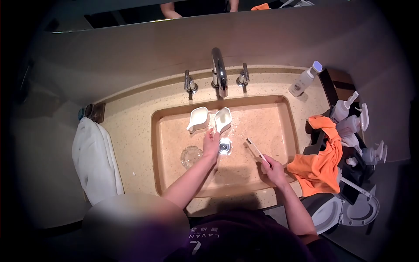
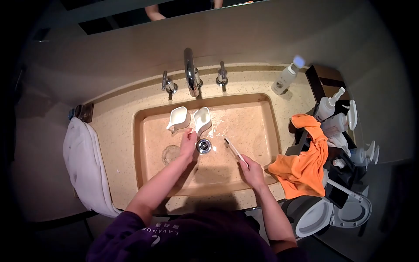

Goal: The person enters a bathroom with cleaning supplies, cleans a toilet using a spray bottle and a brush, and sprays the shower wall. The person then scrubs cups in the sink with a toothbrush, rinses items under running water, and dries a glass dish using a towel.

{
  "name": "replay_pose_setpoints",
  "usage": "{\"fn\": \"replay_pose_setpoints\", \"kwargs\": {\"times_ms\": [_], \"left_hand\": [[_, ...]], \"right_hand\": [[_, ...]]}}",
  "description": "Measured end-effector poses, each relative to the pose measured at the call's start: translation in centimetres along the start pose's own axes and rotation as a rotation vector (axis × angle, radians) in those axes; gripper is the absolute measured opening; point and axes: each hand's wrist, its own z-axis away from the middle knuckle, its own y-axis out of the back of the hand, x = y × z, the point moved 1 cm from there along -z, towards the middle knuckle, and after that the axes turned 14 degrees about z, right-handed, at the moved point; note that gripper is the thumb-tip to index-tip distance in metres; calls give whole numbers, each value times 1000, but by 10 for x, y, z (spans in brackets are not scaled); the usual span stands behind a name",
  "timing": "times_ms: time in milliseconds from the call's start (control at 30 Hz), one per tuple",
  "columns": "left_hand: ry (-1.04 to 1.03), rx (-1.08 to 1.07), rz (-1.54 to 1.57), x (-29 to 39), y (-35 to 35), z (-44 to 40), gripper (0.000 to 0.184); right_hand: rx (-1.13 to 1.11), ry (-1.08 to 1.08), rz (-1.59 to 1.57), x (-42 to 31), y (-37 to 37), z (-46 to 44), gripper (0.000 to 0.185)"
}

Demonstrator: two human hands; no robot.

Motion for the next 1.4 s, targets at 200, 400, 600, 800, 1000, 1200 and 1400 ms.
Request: {"fn": "replay_pose_setpoints", "kwargs": {"times_ms": [200,400,600,800,1000,1200,1400], "left_hand": [[-545,176,-343,152,12,-62,44],[-262,-236,-527,180,11,-124,42],[-440,-298,-786,186,44,-150,40],[-429,-228,-793,193,42,-141,37],[-631,-184,-638,182,38,-138,35],[-720,229,-566,128,130,-71,31],[-318,216,-542,9,230,10,30]], "right_hand": [[-69,-51,8,-6,1,15,29],[-44,-17,33,-4,-7,31,30],[63,31,30,7,-6,51,30],[135,81,100,-7,1,76,30],[233,82,12,-41,32,120,32],[244,-84,-166,-16,30,157,33],[298,-205,-354,37,27,217,26]]}}
